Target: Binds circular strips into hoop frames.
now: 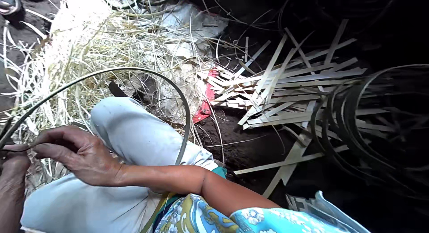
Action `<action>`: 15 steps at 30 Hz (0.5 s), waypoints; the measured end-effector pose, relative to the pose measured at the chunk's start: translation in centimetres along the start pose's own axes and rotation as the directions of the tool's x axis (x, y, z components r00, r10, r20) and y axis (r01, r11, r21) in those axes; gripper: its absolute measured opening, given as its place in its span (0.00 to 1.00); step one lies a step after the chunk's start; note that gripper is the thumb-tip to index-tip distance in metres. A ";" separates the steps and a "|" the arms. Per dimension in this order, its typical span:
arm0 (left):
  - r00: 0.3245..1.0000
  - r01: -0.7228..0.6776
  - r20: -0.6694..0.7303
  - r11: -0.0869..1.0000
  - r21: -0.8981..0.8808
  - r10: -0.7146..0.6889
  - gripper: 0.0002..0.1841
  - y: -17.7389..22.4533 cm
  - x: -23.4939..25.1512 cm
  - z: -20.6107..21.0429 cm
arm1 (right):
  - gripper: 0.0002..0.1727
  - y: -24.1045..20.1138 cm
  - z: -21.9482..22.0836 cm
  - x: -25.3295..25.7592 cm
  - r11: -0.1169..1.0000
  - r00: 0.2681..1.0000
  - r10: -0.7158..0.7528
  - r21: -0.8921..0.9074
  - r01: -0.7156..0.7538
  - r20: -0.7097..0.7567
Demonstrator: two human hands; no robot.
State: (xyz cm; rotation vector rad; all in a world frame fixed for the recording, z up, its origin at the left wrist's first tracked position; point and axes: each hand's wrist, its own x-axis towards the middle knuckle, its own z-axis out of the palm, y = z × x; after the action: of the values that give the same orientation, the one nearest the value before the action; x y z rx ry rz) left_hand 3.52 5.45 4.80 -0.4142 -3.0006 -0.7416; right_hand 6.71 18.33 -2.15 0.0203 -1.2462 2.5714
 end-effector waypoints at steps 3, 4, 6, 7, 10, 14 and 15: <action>1.000 0.006 -0.030 0.994 0.113 -0.002 0.17 1.5 -0.6 -0.5 | 0.15 -1.1 -1.0 -0.1 0.979 0.977 0.199 -0.057 -0.194 0.084; 0.998 0.008 -0.060 0.987 0.161 0.002 0.16 2.4 -0.9 -0.5 | 0.16 -1.1 -1.3 -0.1 0.963 0.959 0.252 -0.128 -0.236 0.129; 0.993 0.022 -0.118 0.972 0.232 0.006 0.15 4.3 -1.2 -0.3 | 0.19 -0.6 -1.9 0.3 0.940 0.932 0.267 -0.277 -0.197 0.243; 0.990 0.022 -0.141 0.966 0.259 0.016 0.14 4.7 -1.3 -0.2 | 0.20 -0.6 -2.1 0.4 0.930 0.920 0.263 -0.331 -0.161 0.292; 0.979 0.029 -0.203 0.948 0.316 0.038 0.14 4.6 -1.2 0.0 | 0.21 -1.0 -2.2 0.6 0.915 0.899 0.259 -0.388 -0.111 0.354; 0.927 0.077 -0.370 0.934 0.350 0.062 0.13 2.9 -0.7 1.7 | 0.25 -1.9 -3.6 -0.5 0.869 0.825 0.402 -0.447 -0.209 0.396; 0.915 0.082 -0.398 0.930 0.359 0.073 0.13 2.4 -0.7 1.8 | 0.25 -2.2 -4.3 -1.2 0.859 0.797 0.448 -0.443 -0.257 0.406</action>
State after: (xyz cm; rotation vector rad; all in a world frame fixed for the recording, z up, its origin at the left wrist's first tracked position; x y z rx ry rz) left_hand 4.93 8.19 4.22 -0.2033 -2.6528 -0.2066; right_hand 8.89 22.67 -3.35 0.4396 -2.1004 2.6832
